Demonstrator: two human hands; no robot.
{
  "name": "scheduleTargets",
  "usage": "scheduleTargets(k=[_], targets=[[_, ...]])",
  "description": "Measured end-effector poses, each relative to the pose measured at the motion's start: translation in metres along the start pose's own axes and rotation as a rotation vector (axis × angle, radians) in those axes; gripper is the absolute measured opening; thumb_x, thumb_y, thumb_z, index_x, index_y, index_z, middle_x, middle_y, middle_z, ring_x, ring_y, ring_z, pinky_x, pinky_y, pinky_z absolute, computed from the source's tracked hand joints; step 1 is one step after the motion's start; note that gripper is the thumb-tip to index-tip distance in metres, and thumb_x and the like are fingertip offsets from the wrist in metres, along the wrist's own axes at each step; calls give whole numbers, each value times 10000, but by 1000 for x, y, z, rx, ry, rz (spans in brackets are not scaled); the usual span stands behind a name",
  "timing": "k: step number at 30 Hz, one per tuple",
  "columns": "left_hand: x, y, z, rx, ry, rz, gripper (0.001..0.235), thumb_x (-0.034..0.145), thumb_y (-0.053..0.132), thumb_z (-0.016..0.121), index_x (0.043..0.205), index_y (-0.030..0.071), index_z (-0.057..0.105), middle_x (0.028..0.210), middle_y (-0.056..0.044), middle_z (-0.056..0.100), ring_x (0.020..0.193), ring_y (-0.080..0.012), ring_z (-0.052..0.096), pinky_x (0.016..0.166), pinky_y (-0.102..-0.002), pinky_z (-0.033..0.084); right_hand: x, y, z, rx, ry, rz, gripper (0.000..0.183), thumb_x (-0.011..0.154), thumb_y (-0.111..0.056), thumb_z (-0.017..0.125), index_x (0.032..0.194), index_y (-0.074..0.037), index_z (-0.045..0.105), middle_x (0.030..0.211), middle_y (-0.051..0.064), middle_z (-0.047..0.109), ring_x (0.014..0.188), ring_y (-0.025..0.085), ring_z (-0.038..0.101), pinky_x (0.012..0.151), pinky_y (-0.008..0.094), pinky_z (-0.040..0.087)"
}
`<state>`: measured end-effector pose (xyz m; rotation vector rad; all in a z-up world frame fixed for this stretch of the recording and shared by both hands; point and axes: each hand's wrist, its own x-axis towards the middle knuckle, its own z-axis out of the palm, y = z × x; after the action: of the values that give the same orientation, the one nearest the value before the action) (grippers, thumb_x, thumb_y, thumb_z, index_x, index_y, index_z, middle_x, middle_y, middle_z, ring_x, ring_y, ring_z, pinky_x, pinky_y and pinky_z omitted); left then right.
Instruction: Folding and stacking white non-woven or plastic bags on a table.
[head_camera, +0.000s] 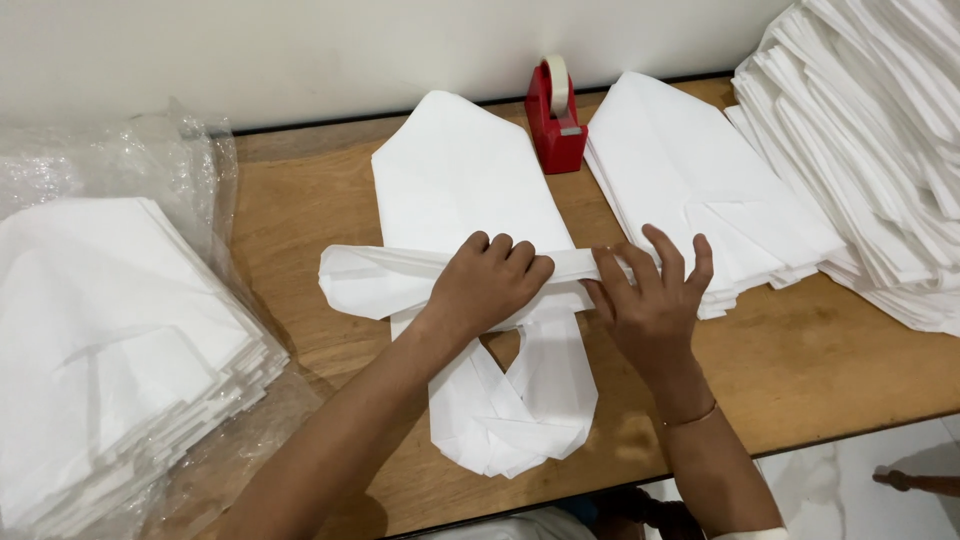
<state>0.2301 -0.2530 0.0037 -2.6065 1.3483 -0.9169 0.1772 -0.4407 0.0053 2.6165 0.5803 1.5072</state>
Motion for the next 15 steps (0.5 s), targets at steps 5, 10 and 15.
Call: scheduleTargets(k=[5, 10, 15], targets=[[-5, -14, -5, 28, 92, -43, 144, 717, 187, 643, 745, 137, 511, 665, -22, 516, 616, -186, 551, 580, -303, 450, -11, 21, 0, 79, -40, 77, 67, 753, -140, 676, 806, -153, 637, 767, 18, 596, 895, 210, 551, 967, 492, 237], [-28, -43, -4, 83, 39, -81, 183, 729, 263, 633, 744, 145, 494, 675, -14, 517, 641, -178, 559, 603, -301, 456, -17, 40, -5, 117, -64, 114, 46, 779, -148, 674, 818, -146, 650, 781, 12, 600, 916, 201, 535, 990, 459, 243], [-46, -62, -10, 89, -69, -126, 207, 736, 290, 637, 778, 153, 487, 710, -9, 532, 696, -169, 573, 655, -306, 471, -16, 34, -7, 126, -64, 117, 52, 782, -145, 680, 826, -157, 653, 780, -3, 606, 906, 186, 549, 1015, 435, 242]])
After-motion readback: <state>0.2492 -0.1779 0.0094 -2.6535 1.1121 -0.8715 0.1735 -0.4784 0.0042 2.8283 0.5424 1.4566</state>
